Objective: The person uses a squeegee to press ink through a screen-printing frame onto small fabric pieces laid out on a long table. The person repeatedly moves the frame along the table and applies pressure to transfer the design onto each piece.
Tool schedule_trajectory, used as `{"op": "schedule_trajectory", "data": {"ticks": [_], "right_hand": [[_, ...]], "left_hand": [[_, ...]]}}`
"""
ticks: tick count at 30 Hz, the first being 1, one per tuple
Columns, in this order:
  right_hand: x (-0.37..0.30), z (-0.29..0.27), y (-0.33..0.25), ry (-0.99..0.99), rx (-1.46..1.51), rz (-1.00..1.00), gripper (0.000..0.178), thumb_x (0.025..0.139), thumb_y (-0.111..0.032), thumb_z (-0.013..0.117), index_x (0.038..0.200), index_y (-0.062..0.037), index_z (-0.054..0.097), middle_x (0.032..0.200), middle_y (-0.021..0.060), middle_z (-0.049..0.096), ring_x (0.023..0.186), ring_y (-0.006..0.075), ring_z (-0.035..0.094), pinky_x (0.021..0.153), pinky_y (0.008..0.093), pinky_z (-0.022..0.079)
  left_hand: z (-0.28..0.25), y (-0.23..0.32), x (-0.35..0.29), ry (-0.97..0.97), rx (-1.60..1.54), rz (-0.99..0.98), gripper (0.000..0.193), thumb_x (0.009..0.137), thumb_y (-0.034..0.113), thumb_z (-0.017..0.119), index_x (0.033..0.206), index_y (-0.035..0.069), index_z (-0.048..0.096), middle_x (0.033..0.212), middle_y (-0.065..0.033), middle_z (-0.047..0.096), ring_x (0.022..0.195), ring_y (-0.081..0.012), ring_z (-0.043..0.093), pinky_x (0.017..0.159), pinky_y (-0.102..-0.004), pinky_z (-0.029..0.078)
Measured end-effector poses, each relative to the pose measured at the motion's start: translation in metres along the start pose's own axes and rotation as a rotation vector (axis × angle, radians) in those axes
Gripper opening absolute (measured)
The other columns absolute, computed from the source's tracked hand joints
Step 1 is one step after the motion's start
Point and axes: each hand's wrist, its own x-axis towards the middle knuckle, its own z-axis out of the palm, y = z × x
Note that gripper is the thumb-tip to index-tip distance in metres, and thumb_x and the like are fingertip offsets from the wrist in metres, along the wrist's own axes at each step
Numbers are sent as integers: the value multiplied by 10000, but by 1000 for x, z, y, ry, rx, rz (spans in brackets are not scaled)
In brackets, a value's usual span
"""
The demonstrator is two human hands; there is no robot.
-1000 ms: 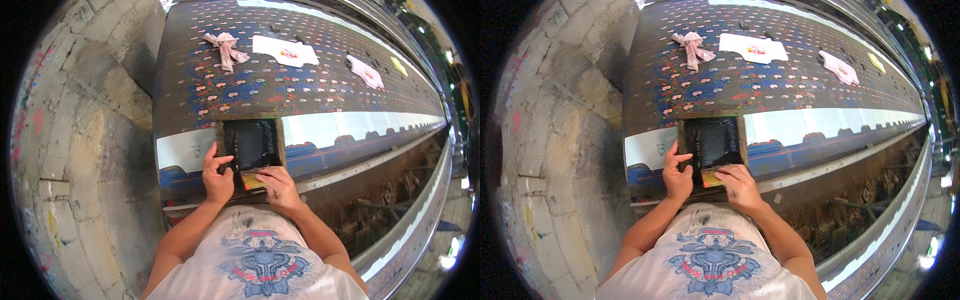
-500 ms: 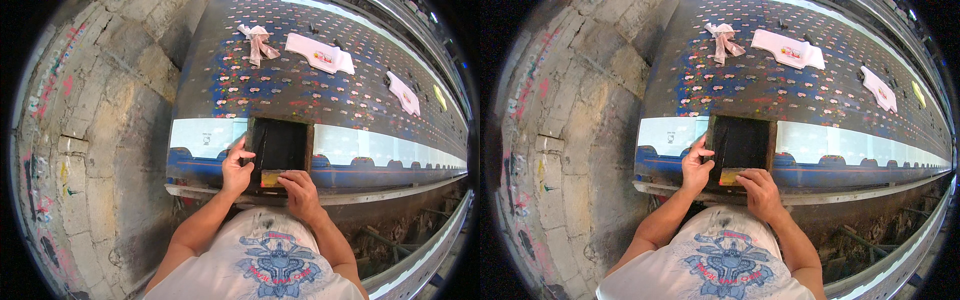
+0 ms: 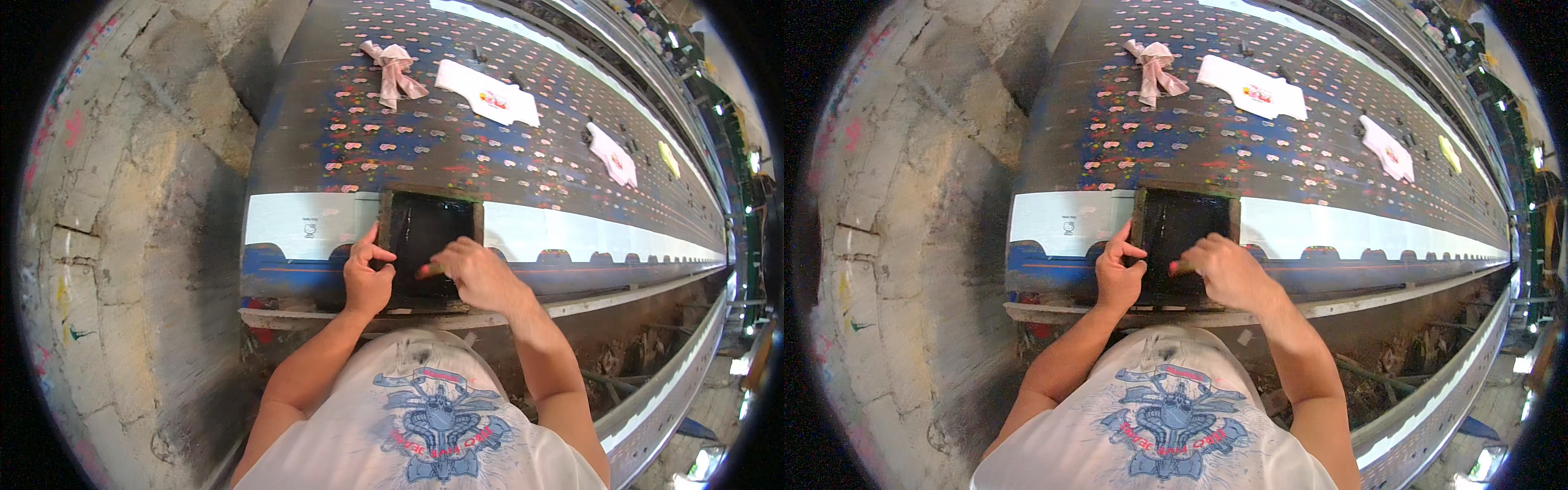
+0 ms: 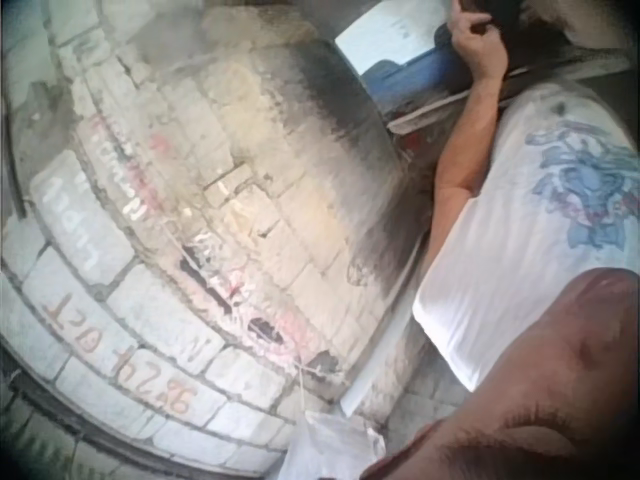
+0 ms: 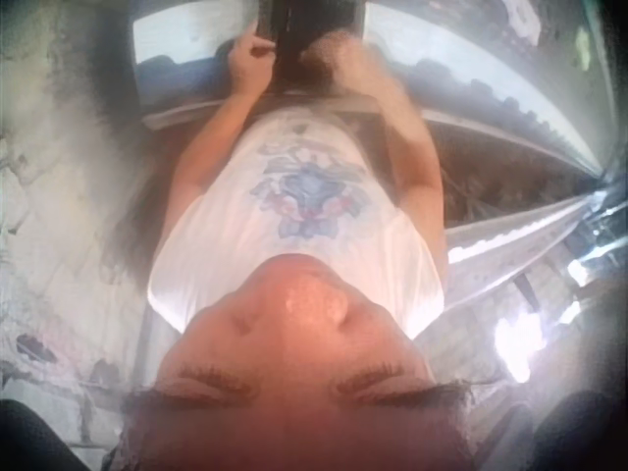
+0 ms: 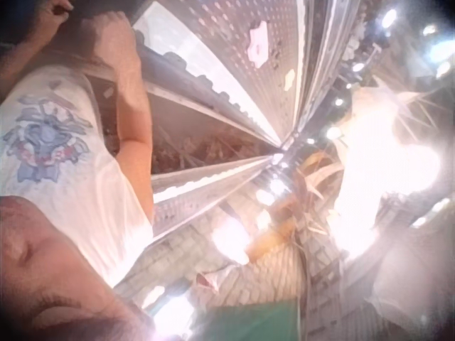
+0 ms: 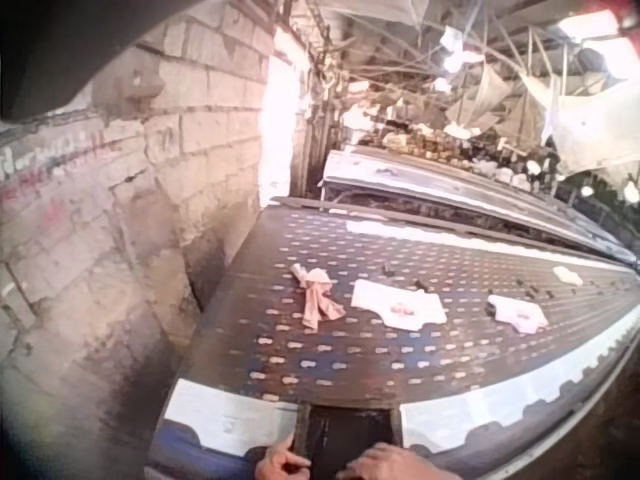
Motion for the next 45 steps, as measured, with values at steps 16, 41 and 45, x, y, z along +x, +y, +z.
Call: {"op": "schedule_trajectory", "data": {"ticks": [16, 41, 45], "right_hand": [[12, 42, -11, 327, -160, 39, 561, 824, 41, 736, 1379, -12, 797, 1279, 160, 775, 1170, 372, 708, 1031, 484, 564], [-185, 86, 60, 856, 707, 518, 352, 1052, -176, 832, 1382, -55, 814, 1482, 154, 777, 1462, 366, 652, 1276, 491, 467], [-231, 66, 102, 870, 634, 485, 352, 1041, -129, 831, 1388, -68, 815, 1497, 150, 770, 1497, 370, 626, 1289, 508, 450]], "left_hand": [[1, -2, 0, 3, 24, 65, 232, 820, -128, 762, 909, 84, 730, 1666, -324, 629, 1515, -428, 640, 1245, -483, 493], [127, 37, -18, -34, -82, 179, 294, 835, -206, 690, 938, 66, 736, 1703, -307, 561, 1649, -421, 501, 1366, -493, 337], [199, 32, -32, -5, -127, 124, 312, 831, -209, 683, 943, 77, 740, 1724, -294, 553, 1659, -418, 494, 1370, -482, 345]]}}
